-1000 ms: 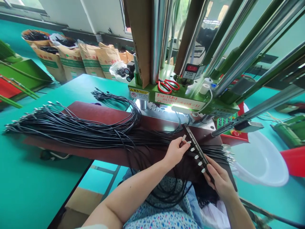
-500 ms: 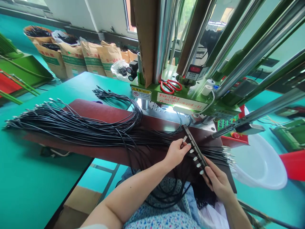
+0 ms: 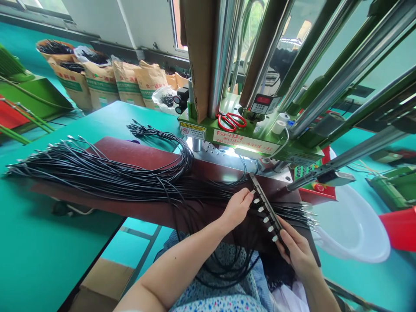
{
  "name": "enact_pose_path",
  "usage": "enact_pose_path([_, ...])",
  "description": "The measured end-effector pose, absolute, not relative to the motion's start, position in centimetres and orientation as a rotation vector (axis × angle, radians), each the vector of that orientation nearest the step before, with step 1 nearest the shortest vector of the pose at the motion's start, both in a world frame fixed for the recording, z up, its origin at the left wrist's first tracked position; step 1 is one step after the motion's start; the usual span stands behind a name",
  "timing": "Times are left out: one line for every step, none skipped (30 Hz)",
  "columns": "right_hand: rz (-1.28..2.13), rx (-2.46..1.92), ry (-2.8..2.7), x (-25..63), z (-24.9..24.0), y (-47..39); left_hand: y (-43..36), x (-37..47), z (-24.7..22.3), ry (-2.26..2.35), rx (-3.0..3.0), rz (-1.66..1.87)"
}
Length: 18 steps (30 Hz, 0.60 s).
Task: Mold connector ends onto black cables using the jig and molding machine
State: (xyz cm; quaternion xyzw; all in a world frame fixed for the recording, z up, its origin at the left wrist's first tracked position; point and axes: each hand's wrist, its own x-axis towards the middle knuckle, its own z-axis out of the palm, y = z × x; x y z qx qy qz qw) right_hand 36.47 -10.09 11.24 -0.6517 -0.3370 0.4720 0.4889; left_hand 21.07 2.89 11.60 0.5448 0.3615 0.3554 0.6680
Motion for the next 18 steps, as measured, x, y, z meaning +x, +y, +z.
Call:
enact_pose_path([1.146, -1.599, -0.82, 36.5, 11.2, -10.1, 2.9, 21.1, 11.5, 0.836, 1.255, 0.797])
enact_pose_path([1.143, -1.611, -0.822, 36.5, 11.2, -10.0, 3.0, 21.1, 11.4, 0.857, 1.278, 0.797])
enact_pose_path([1.146, -1.614, -0.827, 36.5, 11.3, -10.0, 3.0, 21.0, 11.4, 0.875, 1.298, 0.797])
enact_pose_path([1.155, -1.612, -0.837, 36.4, 11.4, -10.0, 3.1, 21.0, 11.4, 0.888, 1.319, 0.796])
enact_pose_path([1.164, -1.607, -0.848, 36.3, 11.5, -10.0, 3.2, 20.9, 11.4, 0.894, 1.34, 0.795])
enact_pose_path([1.17, -1.605, -0.857, 36.1, 11.7, -10.0, 3.2, 20.8, 11.4, 0.895, 1.362, 0.793])
enact_pose_path([1.169, -1.608, -0.863, 35.9, 12.0, -10.0, 3.3, 20.7, 11.3, 0.889, 1.382, 0.789])
enact_pose_path([1.164, -1.616, -0.871, 35.7, 12.2, -10.0, 3.4, 20.6, 11.3, 0.879, 1.399, 0.785])
enact_pose_path([1.155, -1.627, -0.887, 35.5, 12.4, -10.0, 3.4, 20.5, 11.2, 0.871, 1.411, 0.782])
enact_pose_path([1.151, -1.637, -0.913, 35.3, 12.5, -10.0, 3.5, 20.4, 11.1, 0.867, 1.418, 0.783])
enact_pose_path([1.154, -1.644, -0.947, 35.2, 12.6, -10.0, 3.5, 20.3, 11.1, 0.871, 1.421, 0.787])
enact_pose_path([1.159, -1.647, -0.982, 35.2, 12.6, -9.9, 3.5, 20.3, 11.0, 0.88, 1.424, 0.795])
enact_pose_path([1.176, -1.645, -1.01, 35.3, 12.5, -9.8, 3.6, 20.3, 10.9, 0.892, 1.431, 0.804])
enact_pose_path([1.197, -1.64, -1.024, 35.4, 12.4, -9.7, 3.6, 20.4, 10.9, 0.908, 1.442, 0.815])
enact_pose_path([1.22, -1.635, -1.024, 35.6, 12.3, -9.5, 3.6, 20.5, 10.9, 0.923, 1.461, 0.822])
enact_pose_path([1.236, -1.632, -1.013, 35.8, 12.2, -9.4, 3.6, 20.5, 11.0, 0.937, 1.486, 0.824])
enact_pose_path([1.238, -1.632, -0.995, 36.0, 12.1, -9.4, 3.5, 20.6, 11.1, 0.951, 1.514, 0.82])
enact_pose_path([1.234, -1.633, -0.981, 36.3, 12.1, -9.5, 3.4, 20.6, 11.2, 0.969, 1.543, 0.813])
